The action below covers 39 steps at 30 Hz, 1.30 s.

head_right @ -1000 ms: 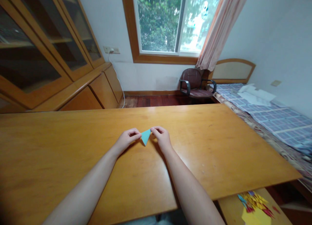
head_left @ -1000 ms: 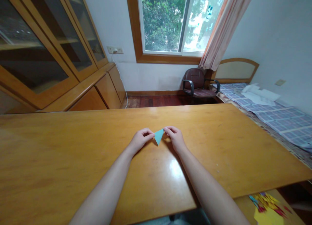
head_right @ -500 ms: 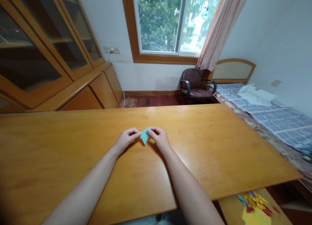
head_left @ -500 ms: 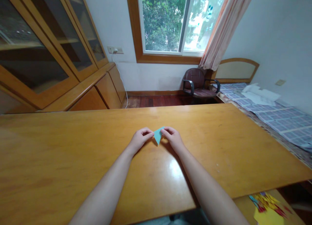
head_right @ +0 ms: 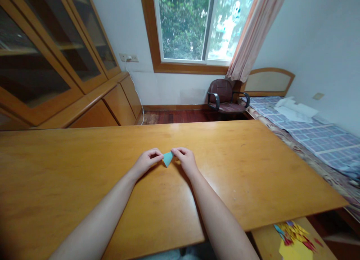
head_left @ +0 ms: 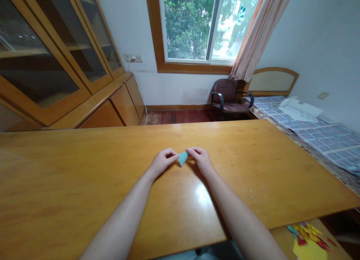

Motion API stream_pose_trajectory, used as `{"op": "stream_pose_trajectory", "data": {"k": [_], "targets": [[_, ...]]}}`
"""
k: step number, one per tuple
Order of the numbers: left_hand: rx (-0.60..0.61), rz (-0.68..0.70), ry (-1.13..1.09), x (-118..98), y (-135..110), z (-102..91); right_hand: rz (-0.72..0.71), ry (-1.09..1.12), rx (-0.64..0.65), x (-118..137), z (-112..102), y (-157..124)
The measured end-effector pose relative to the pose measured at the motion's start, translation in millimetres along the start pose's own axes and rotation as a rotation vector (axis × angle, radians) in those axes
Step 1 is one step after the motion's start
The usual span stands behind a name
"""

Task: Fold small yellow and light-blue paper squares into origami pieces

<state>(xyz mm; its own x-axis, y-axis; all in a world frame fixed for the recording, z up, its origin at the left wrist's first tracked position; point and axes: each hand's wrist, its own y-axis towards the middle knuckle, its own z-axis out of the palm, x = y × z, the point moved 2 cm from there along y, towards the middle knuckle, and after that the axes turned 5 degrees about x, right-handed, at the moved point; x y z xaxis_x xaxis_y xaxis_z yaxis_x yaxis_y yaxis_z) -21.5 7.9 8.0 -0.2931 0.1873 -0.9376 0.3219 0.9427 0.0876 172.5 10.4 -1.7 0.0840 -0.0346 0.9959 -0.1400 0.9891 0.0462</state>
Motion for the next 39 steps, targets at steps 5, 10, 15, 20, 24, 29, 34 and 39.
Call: {"op": "stream_pose_trajectory", "data": {"k": [5,10,15,20,24,29,34,39], "targets": [[-0.021,0.015,0.006,0.2,0.6,-1.0,-0.008,0.002,-0.012,0.5,-0.4,0.2],[-0.037,0.036,-0.007,0.4,0.5,-2.1,-0.002,0.000,-0.005,0.0,-1.1,0.7],[-0.059,0.050,-0.023,-0.8,0.1,-2.1,-0.024,-0.014,0.122,0.7,5.1,-0.8],[-0.065,0.053,-0.023,-3.1,-0.4,-1.7,-0.039,-0.107,0.164,0.7,7.3,-2.2],[-0.085,0.051,-0.048,-1.1,-0.9,-1.6,-0.047,-0.069,0.141,-0.2,5.1,-1.9],[-0.104,0.050,-0.107,1.9,-1.3,-1.5,-0.034,-0.041,0.135,-0.4,4.8,-1.6],[-0.115,0.060,-0.135,-0.6,-2.7,-1.8,-0.029,-0.030,0.133,1.5,5.2,-2.0],[-0.099,0.093,-0.113,-5.0,-3.9,-1.3,-0.034,0.003,0.133,1.9,4.4,-1.0]]}}
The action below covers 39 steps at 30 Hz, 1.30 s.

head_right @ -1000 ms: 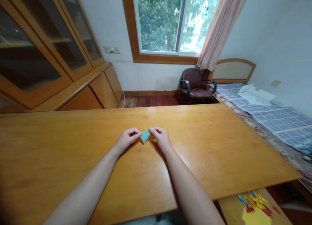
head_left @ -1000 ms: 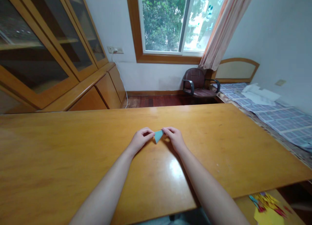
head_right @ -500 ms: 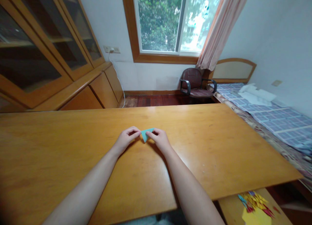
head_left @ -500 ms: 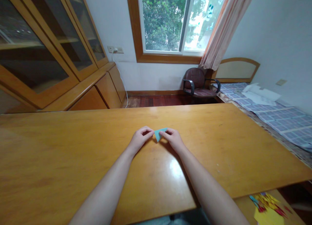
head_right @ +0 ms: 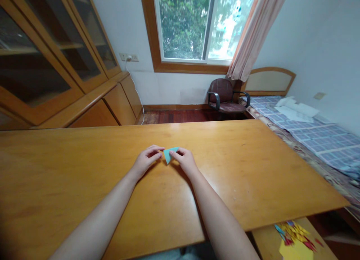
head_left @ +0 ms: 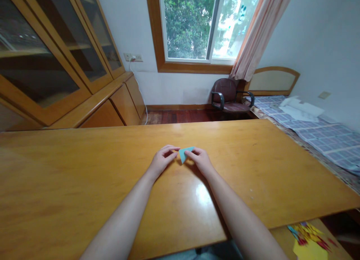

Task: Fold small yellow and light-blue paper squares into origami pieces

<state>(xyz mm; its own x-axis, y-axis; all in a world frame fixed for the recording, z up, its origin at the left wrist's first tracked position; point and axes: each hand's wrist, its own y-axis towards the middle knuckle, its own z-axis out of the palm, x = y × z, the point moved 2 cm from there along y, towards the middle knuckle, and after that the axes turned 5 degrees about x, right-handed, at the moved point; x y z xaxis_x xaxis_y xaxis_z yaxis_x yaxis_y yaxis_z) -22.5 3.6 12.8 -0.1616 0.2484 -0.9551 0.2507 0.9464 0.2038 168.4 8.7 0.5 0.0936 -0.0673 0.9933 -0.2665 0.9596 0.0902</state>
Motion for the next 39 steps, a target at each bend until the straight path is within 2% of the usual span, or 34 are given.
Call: {"op": "stream_pose_trajectory", "data": {"k": [6,39], "targets": [[0.035,0.031,0.032,-1.3,-0.1,0.9,0.007,0.004,-0.008,0.9,0.3,-0.4],[0.042,0.126,0.085,-2.6,-0.2,2.4,0.018,0.008,-0.030,4.7,1.1,-0.4]]}}
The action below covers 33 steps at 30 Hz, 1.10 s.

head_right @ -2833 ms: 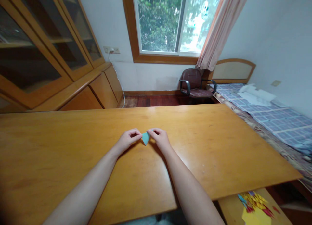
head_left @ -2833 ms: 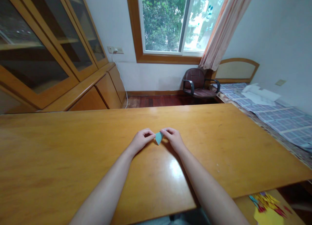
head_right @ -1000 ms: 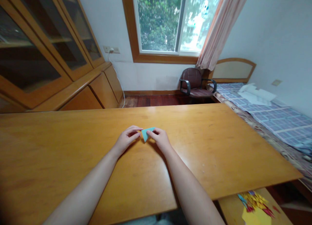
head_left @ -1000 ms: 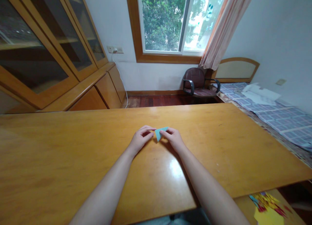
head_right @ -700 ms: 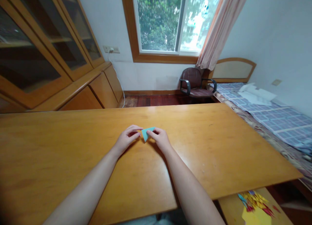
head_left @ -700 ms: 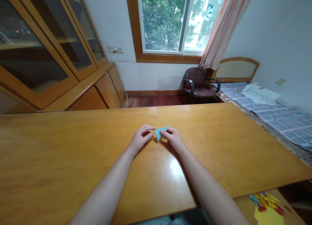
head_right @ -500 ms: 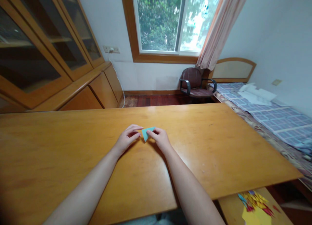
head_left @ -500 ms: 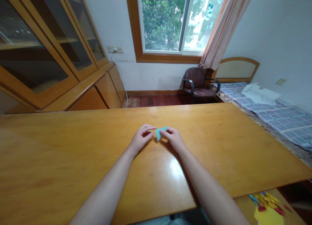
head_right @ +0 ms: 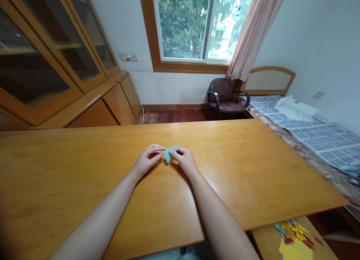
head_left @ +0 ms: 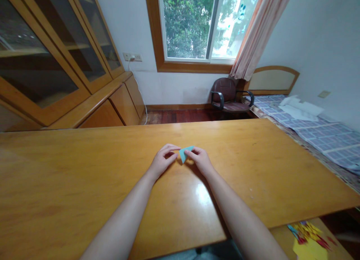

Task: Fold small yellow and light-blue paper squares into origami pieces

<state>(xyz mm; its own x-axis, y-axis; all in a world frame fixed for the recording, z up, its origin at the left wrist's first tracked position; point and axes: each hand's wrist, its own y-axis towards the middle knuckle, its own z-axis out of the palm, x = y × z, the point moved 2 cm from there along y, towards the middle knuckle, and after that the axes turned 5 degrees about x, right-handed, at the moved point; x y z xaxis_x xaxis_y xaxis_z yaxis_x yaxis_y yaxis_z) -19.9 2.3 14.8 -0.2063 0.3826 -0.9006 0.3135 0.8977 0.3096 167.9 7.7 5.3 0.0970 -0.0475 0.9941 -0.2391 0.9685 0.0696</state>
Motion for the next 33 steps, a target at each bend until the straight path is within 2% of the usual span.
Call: {"op": "stream_pose_trajectory", "data": {"k": [10,16,23,33], "targets": [[0.009,-0.161,-0.075,5.3,-2.0,3.6,-0.034,-0.121,0.062,-4.2,2.6,-1.6],[-0.020,-0.204,-0.092,8.1,-0.4,3.1,-0.055,-0.157,0.084,-6.1,3.5,-0.3],[-0.064,-0.228,-0.105,13.0,0.3,1.3,-0.049,-0.122,0.010,-5.5,1.7,-0.4],[0.007,-0.233,-0.084,15.3,0.6,2.3,-0.116,-0.224,-0.052,-4.5,1.3,-2.1]]}}
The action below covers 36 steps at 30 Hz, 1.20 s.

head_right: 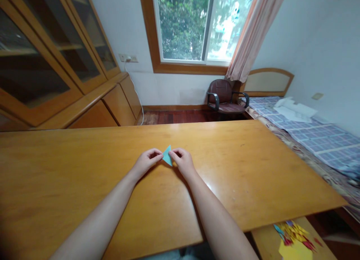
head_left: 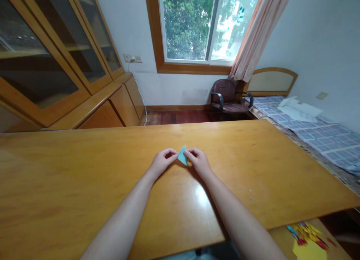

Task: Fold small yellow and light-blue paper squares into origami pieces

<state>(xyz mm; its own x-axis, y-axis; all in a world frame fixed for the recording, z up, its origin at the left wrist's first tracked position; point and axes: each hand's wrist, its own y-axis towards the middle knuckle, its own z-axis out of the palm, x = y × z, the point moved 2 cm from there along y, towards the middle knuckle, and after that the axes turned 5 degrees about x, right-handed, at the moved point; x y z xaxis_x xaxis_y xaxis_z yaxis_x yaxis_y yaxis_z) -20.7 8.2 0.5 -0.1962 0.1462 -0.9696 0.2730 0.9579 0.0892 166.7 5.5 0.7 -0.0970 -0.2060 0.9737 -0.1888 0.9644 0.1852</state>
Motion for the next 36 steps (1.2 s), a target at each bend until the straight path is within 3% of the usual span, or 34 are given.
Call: {"op": "stream_pose_trajectory", "data": {"k": [10,24,36], "targets": [[0.022,0.004,0.053,-3.7,-1.4,0.8,-0.033,-0.044,-0.040,-2.5,-0.3,-0.4],[-0.036,0.055,0.002,-11.0,-2.3,0.7,-0.122,-0.249,0.166,6.4,8.9,-4.8],[-0.092,0.028,-0.046,-8.0,-0.7,-3.7,-0.120,-0.288,0.166,8.9,9.3,-4.9]]}}
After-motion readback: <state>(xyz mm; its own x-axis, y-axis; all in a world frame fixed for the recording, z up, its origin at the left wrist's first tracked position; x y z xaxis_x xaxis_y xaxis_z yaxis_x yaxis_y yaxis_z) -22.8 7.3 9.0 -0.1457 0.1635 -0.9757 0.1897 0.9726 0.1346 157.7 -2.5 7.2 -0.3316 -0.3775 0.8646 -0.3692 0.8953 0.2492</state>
